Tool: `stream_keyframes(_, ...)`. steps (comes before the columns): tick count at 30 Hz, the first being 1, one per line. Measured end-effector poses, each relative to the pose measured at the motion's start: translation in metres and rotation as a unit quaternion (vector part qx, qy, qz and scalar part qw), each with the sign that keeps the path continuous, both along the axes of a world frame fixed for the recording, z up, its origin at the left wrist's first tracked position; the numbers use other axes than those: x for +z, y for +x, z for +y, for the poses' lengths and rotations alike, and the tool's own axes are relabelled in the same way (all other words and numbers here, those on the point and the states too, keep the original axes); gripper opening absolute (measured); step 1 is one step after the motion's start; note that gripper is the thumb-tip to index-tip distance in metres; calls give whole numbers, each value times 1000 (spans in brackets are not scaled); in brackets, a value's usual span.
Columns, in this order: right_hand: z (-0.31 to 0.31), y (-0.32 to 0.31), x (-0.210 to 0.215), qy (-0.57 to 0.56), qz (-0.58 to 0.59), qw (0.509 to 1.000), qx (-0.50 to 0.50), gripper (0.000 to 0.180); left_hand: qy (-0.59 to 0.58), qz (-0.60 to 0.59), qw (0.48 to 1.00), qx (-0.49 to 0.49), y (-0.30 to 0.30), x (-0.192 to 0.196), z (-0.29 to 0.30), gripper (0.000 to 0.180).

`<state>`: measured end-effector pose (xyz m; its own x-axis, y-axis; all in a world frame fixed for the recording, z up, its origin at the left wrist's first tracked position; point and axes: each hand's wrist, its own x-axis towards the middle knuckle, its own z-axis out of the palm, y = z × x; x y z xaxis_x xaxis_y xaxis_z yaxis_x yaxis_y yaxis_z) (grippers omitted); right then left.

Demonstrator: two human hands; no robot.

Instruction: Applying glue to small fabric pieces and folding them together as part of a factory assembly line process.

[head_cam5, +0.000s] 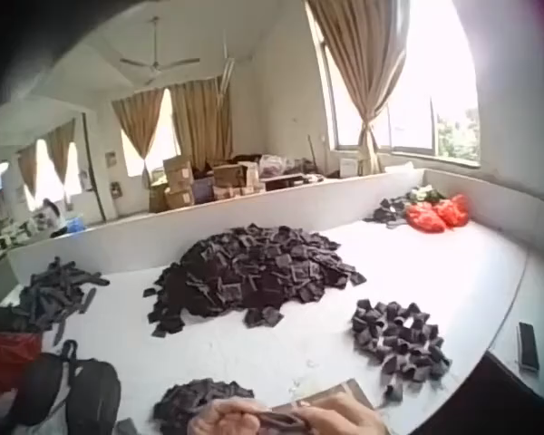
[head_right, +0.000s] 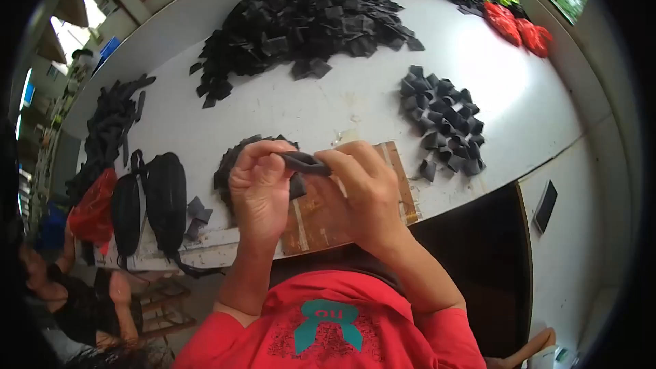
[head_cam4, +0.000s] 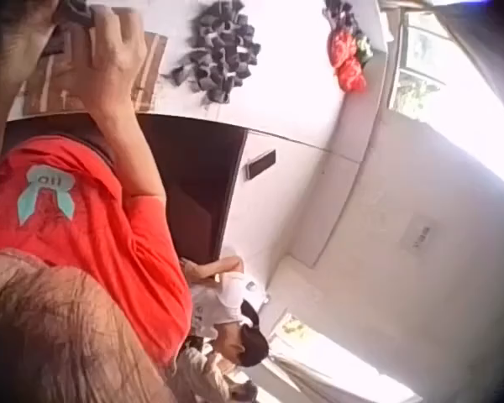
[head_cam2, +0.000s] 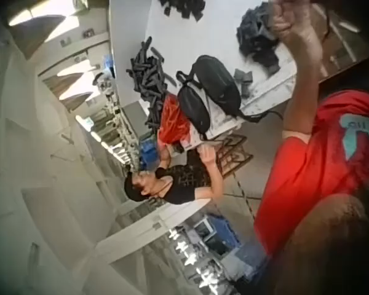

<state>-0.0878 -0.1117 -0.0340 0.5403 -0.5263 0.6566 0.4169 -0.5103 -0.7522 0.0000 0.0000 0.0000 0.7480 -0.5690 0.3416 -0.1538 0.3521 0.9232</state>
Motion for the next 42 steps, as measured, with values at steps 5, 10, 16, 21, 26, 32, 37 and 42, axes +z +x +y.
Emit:
stream_keyframes(5,-58,-66,17,-220,8,973,-67,21,-148,-22,989,-1,-75,-38,-56,15)
stream_keyframes(10,-21,-63,15,-265,105,953,101,20,-160,3,984,80,-81,-58,-3,13)
stream_keyframes(16,-24,-70,-36,-172,291,915,219,17,270,-24,904,331,-51,-106,94,9)
stream_keyframes(21,-26,-73,-67,-188,319,899,236,11,555,-210,711,378,-20,-154,156,20)
stream_keyframes(26,-23,-71,-90,-178,340,909,165,10,524,-380,590,483,-22,-156,126,24)
stream_keyframes(32,-14,-72,-103,-206,344,907,125,9,378,-224,858,267,-52,-146,3,21)
stream_keyframes(37,-25,-88,-109,-188,365,903,129,9,446,-223,821,279,-44,-185,-28,22)
stream_keyframes(42,-26,-90,-109,-17,368,921,126,19,186,296,929,124,-56,-161,-11,9)
